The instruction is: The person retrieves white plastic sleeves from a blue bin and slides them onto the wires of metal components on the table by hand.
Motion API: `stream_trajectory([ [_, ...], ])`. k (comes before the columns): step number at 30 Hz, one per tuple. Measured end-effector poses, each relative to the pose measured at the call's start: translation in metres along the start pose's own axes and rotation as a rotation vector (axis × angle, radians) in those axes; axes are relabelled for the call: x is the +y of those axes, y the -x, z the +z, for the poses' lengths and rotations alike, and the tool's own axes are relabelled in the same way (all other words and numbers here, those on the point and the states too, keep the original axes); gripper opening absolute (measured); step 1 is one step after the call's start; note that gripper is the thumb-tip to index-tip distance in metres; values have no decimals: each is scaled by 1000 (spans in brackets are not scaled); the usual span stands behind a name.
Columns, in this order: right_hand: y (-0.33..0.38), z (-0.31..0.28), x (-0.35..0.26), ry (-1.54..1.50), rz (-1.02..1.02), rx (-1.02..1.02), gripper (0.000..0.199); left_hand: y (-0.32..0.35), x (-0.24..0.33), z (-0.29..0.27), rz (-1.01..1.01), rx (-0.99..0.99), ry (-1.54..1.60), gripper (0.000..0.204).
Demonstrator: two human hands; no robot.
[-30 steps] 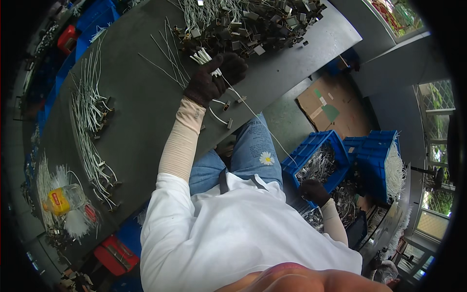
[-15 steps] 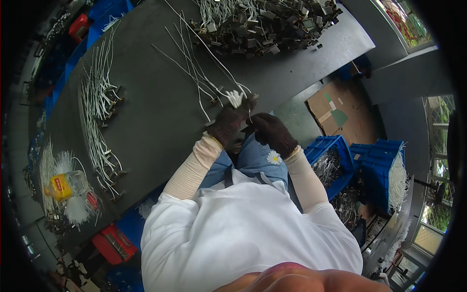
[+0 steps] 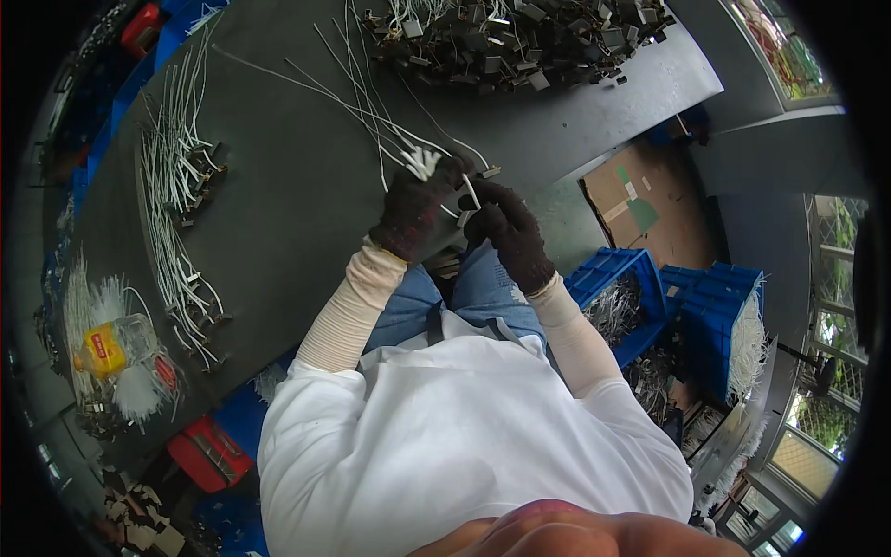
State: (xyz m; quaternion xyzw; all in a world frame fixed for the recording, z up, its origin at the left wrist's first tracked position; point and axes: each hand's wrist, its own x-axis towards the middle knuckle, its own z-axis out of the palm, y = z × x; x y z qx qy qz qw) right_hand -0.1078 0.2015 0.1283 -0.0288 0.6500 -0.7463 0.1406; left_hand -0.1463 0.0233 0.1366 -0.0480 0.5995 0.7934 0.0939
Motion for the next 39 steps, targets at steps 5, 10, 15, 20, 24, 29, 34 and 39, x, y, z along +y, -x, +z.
stream_trajectory([
  [5,-20,8,-12,-221,75,-77,41,-8,-2,-7,31,73,-310,21],
  [10,-65,-25,-5,434,-14,276,46,-47,-45,-79,179,344,-588,26],
  [15,-139,-72,-39,1038,-415,624,54,-35,-9,-47,-134,236,50,17],
  [20,-160,-106,-39,1314,-333,478,49,-52,1,17,-274,-51,182,37],
  [24,-96,-99,-37,1162,-285,517,39,-79,-21,41,-314,-268,212,39],
  [29,24,-99,-43,489,340,280,30,-105,-51,100,-374,-267,683,38],
  [34,178,-149,19,691,431,148,20,-124,-55,123,-382,-230,771,32],
  [39,287,-189,73,706,579,98,19,-135,-55,94,-342,-268,717,29],
])
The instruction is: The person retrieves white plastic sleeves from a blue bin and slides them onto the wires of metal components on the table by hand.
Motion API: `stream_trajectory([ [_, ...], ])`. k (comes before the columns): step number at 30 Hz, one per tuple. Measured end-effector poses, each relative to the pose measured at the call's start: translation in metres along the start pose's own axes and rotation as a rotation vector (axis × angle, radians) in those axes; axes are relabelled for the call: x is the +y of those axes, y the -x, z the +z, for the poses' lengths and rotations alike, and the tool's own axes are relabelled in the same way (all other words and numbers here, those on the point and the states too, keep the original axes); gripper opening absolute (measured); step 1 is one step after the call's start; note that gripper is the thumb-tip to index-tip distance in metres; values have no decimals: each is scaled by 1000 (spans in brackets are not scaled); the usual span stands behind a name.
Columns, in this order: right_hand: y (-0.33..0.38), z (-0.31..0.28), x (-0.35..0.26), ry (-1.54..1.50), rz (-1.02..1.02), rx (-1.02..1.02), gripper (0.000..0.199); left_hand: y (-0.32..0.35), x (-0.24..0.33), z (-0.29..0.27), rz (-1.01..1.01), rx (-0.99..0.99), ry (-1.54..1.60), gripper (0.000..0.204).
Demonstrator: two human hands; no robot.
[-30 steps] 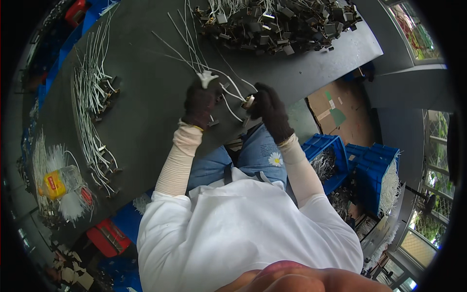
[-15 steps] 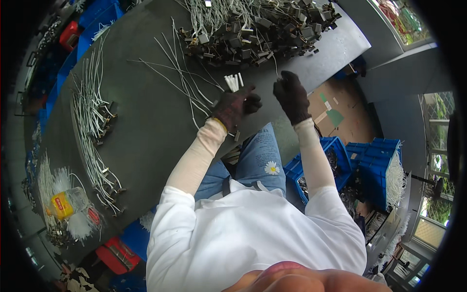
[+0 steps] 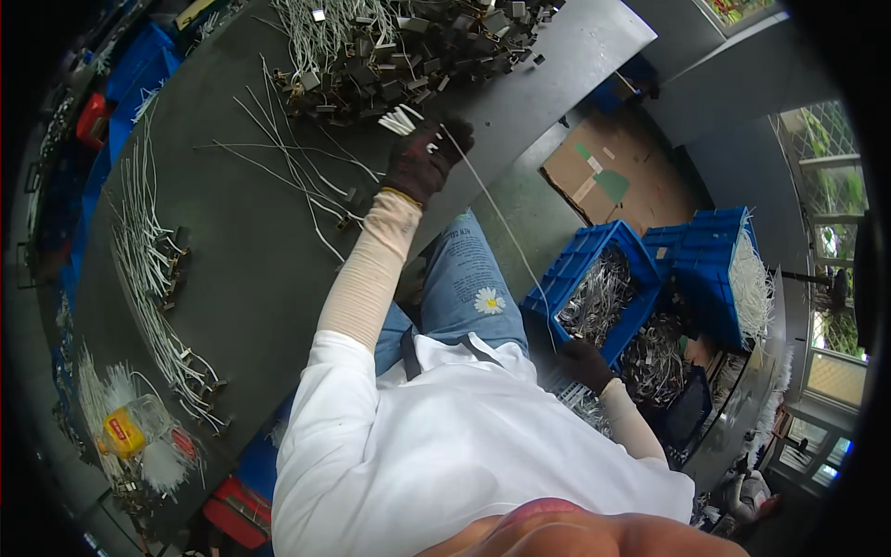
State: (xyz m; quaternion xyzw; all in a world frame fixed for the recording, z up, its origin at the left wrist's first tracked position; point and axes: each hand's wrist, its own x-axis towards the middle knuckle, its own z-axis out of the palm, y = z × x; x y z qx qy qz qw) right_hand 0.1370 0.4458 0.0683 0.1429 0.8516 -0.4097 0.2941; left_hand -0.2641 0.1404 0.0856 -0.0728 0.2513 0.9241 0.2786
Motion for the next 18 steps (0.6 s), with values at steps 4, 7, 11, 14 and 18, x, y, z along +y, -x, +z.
stream_trajectory([
  [4,6,4,20,-41,57,-57,19,14,28,-9,37,-91,30,30],
  [7,-2,2,27,-18,101,-136,20,27,38,-4,166,-41,-20,25],
  [11,-7,-9,6,-19,9,-103,20,36,45,-11,124,-19,60,25],
  [14,-8,-16,4,-14,46,-98,18,41,47,-14,163,-46,36,25],
  [18,-4,-18,3,-49,-25,-136,14,46,50,-15,182,-76,63,25],
])
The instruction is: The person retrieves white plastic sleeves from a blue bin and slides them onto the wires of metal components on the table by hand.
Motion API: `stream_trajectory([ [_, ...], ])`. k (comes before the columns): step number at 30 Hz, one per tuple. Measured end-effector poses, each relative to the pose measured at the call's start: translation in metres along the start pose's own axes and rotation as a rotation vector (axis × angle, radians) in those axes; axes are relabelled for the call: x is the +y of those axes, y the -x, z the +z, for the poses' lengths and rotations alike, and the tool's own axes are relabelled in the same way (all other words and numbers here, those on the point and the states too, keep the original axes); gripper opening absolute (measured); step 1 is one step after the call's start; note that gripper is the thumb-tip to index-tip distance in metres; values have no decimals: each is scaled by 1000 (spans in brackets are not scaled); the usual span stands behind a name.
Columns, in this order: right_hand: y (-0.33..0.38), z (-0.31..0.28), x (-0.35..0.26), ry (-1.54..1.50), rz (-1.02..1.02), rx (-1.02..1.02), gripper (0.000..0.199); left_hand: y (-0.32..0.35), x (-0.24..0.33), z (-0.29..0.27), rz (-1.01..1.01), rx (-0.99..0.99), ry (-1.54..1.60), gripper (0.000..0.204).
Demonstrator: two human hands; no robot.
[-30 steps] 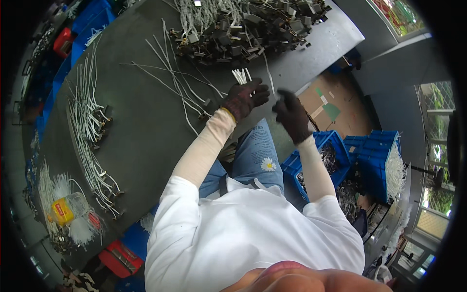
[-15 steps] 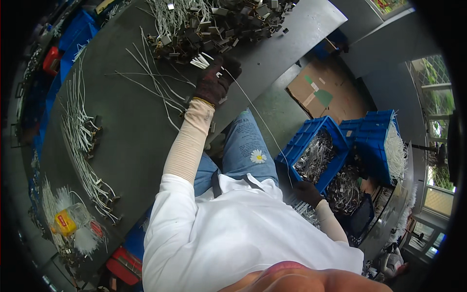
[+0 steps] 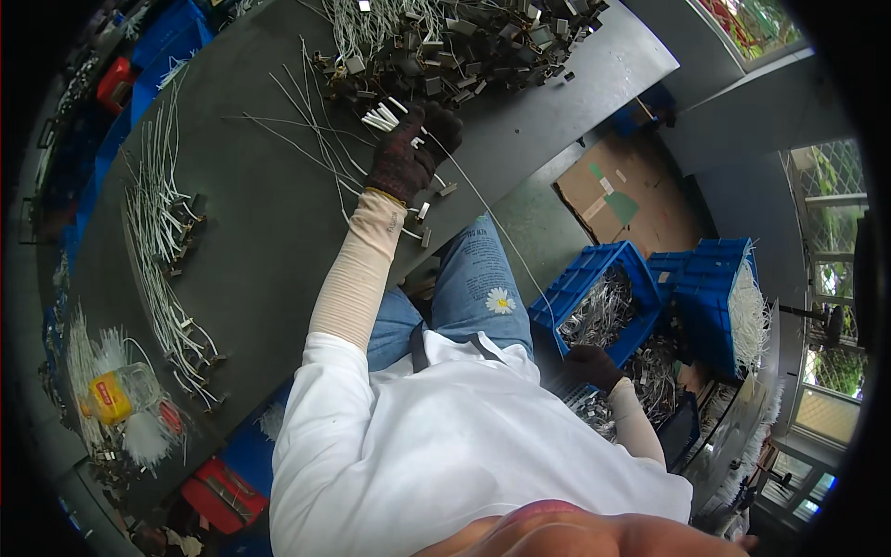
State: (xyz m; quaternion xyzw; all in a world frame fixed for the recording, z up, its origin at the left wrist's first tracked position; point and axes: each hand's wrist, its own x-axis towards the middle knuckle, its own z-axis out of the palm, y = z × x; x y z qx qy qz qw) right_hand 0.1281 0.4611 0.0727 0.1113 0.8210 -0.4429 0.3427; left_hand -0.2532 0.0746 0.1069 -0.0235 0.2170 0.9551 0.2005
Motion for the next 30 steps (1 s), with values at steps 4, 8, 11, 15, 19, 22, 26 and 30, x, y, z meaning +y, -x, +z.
stream_trajectory([
  [4,1,-3,-14,92,2,-21,13,1,6,-5,-25,2,8,26],
  [8,-5,-1,-31,18,16,-40,14,11,4,2,-5,35,-78,26],
  [11,-22,3,-62,-188,57,-65,19,24,0,0,-101,46,-2,27],
  [15,-89,16,-140,-415,-164,-92,28,67,-21,3,-239,-24,-177,35],
  [19,-141,21,-226,-616,-332,-247,32,114,-37,-9,-224,-94,-354,41],
  [22,-165,34,-283,-510,-411,-260,32,132,-46,-43,-233,-137,-403,39],
  [26,-184,40,-303,-729,-380,-451,30,138,-18,-12,-150,-11,-383,33],
  [30,-191,50,-326,-523,-390,-340,28,130,9,-14,22,-116,-35,28],
])
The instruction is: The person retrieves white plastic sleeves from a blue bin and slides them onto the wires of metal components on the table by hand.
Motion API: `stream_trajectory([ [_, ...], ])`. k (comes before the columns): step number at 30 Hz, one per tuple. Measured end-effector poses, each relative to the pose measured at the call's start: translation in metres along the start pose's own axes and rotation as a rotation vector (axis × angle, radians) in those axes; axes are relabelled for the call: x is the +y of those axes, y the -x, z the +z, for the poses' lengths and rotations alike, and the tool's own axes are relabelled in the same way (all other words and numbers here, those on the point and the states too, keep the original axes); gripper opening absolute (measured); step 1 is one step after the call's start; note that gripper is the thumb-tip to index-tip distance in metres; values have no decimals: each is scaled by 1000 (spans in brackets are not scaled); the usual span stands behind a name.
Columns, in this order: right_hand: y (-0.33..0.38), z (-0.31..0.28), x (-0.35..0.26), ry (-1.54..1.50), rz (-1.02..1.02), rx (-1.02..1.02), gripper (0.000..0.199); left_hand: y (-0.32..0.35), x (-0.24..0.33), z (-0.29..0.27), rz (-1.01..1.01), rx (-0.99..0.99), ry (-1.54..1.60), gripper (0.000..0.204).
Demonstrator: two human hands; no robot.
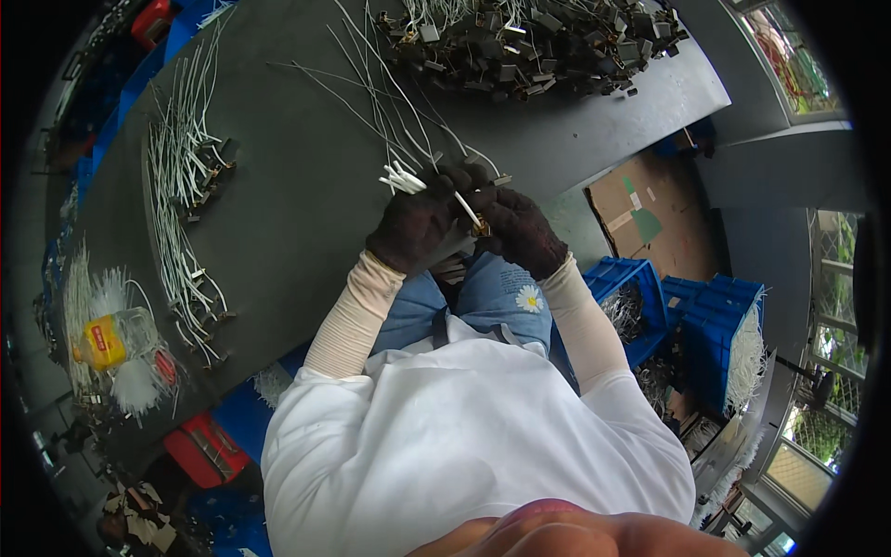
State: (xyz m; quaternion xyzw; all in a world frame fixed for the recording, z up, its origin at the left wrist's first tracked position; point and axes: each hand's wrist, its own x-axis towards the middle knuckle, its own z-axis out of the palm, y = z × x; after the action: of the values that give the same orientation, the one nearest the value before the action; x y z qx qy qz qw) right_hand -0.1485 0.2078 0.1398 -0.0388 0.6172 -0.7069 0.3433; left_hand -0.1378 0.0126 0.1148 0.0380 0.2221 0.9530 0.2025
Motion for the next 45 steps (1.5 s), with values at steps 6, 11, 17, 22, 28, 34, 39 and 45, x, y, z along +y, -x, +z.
stream_trajectory([
  [6,-24,3,10,209,-300,155,32,-4,16,-24,318,96,-1072,23],
  [11,-48,-29,-14,204,-115,557,41,-3,47,-56,152,686,-443,17],
  [17,-107,-95,-58,429,-483,977,44,-10,38,-19,-17,636,-514,23],
  [22,-105,-114,-77,266,-316,710,34,-44,9,5,-58,346,-565,20],
  [28,12,-78,-32,139,-137,501,25,-105,-39,-27,-159,65,-234,26],
  [34,196,-54,59,326,168,378,22,-167,-82,8,-266,163,157,30],
  [39,320,-58,131,60,289,380,22,-177,-62,10,-237,70,142,30],
  [45,339,-70,155,19,387,309,25,-147,-10,2,-72,123,103,39],
])
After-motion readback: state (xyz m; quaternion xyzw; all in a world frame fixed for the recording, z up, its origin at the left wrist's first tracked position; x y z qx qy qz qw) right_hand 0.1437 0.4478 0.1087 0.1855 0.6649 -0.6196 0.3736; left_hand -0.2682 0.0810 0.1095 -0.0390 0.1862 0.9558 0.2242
